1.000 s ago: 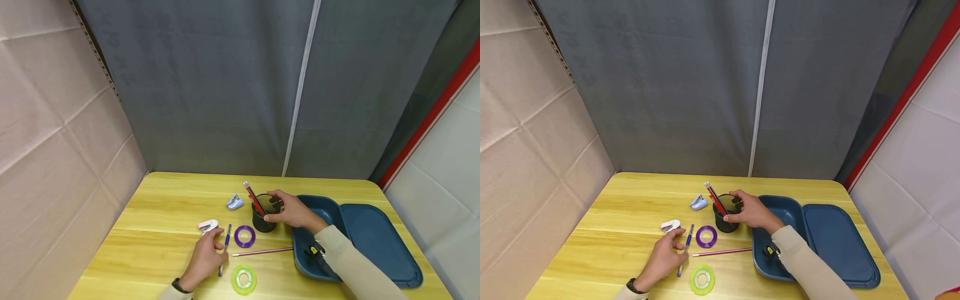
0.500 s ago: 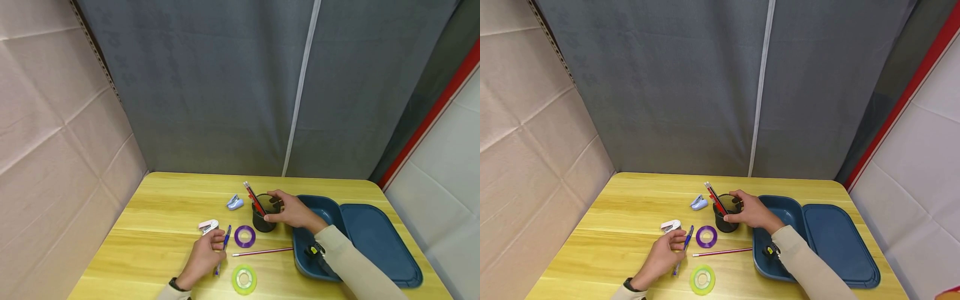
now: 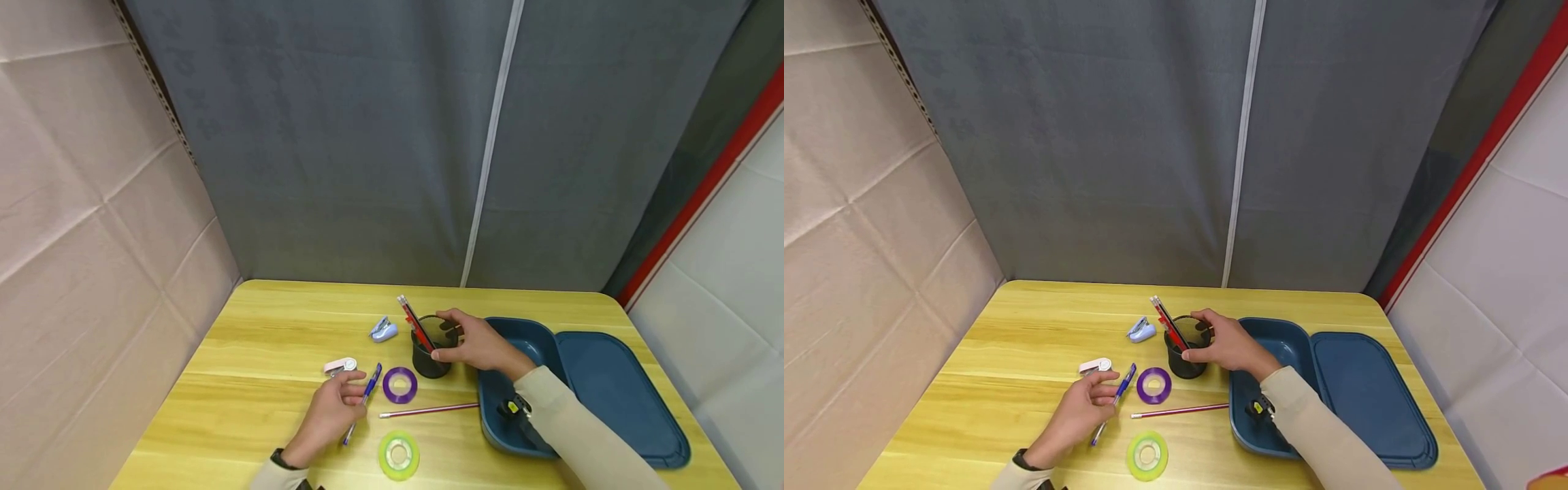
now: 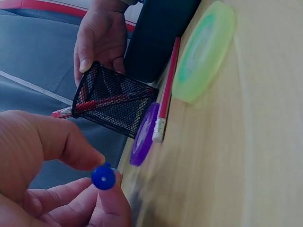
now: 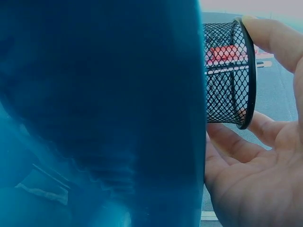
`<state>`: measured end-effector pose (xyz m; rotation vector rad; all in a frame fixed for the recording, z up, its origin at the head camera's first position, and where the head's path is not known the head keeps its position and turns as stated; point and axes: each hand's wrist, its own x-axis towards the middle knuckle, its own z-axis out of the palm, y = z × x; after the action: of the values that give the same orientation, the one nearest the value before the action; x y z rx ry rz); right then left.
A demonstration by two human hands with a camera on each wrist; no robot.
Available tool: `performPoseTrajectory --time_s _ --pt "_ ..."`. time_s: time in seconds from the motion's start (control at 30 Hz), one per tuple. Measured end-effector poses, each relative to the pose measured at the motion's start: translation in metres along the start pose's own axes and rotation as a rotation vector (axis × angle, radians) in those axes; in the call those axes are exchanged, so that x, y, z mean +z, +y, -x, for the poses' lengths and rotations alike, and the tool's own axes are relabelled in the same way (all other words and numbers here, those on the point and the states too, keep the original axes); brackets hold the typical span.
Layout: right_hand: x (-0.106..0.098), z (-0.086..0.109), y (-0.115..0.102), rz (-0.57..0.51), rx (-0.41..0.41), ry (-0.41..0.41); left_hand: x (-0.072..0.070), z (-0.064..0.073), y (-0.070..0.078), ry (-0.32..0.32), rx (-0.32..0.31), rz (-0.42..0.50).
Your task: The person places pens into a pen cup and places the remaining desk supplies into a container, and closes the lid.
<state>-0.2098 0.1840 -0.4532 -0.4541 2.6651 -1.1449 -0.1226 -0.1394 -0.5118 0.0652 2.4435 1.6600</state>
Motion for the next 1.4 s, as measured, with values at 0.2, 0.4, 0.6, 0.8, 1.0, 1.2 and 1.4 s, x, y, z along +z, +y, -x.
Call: performPoseTrajectory --time_s 0.2,0.4,0.6,0.8,1.0,1.2,1.4 --pt "0.001 0.001 0.000 -0.001 0.009 0.001 -0.005 -0.002 0.006 -0.008 0.002 0.061" --pt "0.002 0.001 -0.002 -0.005 0.013 -0.002 -0.008 -0.004 0.017 -0.027 0.020 0.140" --pt "0.002 0.000 -0.003 -0.008 0.009 -0.004 -0.014 -0.009 0.027 -0.067 0.020 0.200" --pt "0.002 -0.001 -0.003 0.002 -0.004 -0.005 -0.015 -0.015 0.035 -0.090 0.009 0.290" --pt "0.003 -0.001 -0.003 0.006 0.003 -0.005 -0.010 -0.021 0.046 -0.090 0.014 0.340" --pt "0.002 -0.001 -0.004 0.010 0.008 -0.007 -0.005 -0.030 0.056 -0.083 0.046 0.371" --pt "0.001 -0.003 -0.002 0.009 0.000 -0.001 0.001 -0.042 0.070 -0.082 0.089 0.465"
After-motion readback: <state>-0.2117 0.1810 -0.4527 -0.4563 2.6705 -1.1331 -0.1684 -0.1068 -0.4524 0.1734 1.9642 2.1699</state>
